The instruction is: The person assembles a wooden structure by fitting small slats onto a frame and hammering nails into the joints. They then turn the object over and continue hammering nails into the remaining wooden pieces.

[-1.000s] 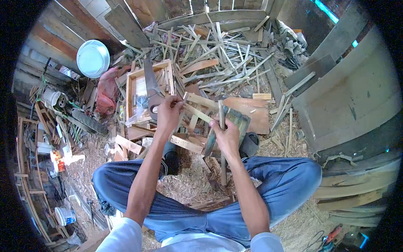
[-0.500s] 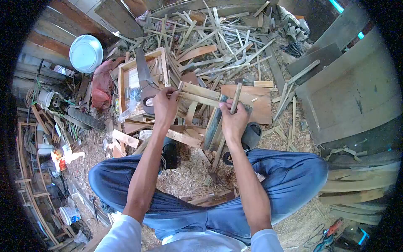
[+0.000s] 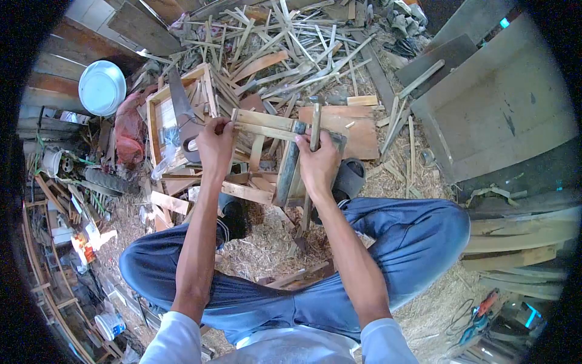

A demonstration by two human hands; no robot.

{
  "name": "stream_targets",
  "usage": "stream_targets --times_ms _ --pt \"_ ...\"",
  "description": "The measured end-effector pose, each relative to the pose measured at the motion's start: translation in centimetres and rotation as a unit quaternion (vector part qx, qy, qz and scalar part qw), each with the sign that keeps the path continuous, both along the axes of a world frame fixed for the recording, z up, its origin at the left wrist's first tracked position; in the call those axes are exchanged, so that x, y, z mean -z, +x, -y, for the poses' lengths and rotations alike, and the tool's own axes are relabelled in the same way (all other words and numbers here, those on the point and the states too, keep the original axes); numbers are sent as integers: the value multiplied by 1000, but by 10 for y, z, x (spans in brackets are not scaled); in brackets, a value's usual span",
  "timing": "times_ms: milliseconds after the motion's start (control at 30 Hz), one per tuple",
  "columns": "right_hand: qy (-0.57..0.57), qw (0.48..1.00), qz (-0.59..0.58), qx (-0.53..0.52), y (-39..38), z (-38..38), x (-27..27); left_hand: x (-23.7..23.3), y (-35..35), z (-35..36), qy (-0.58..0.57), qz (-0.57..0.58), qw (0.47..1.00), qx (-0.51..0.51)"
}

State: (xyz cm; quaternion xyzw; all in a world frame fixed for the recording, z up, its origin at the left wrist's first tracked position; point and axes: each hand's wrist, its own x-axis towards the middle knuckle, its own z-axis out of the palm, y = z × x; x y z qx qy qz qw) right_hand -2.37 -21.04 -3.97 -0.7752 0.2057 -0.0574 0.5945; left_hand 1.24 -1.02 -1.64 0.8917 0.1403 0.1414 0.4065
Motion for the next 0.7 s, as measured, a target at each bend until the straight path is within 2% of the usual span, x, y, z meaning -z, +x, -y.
stream_targets --times_ms 200,500,700 --pt "7 999 43 3 0 -1 13 1 1 -1 44 7 999 19" --pt "-11 999 25 -21 -1 0 3 -1 -1 0 18 33 999 19" --pt "-6 998 62 -13 0 0 11 -1 0 -2 2 24 999 24"
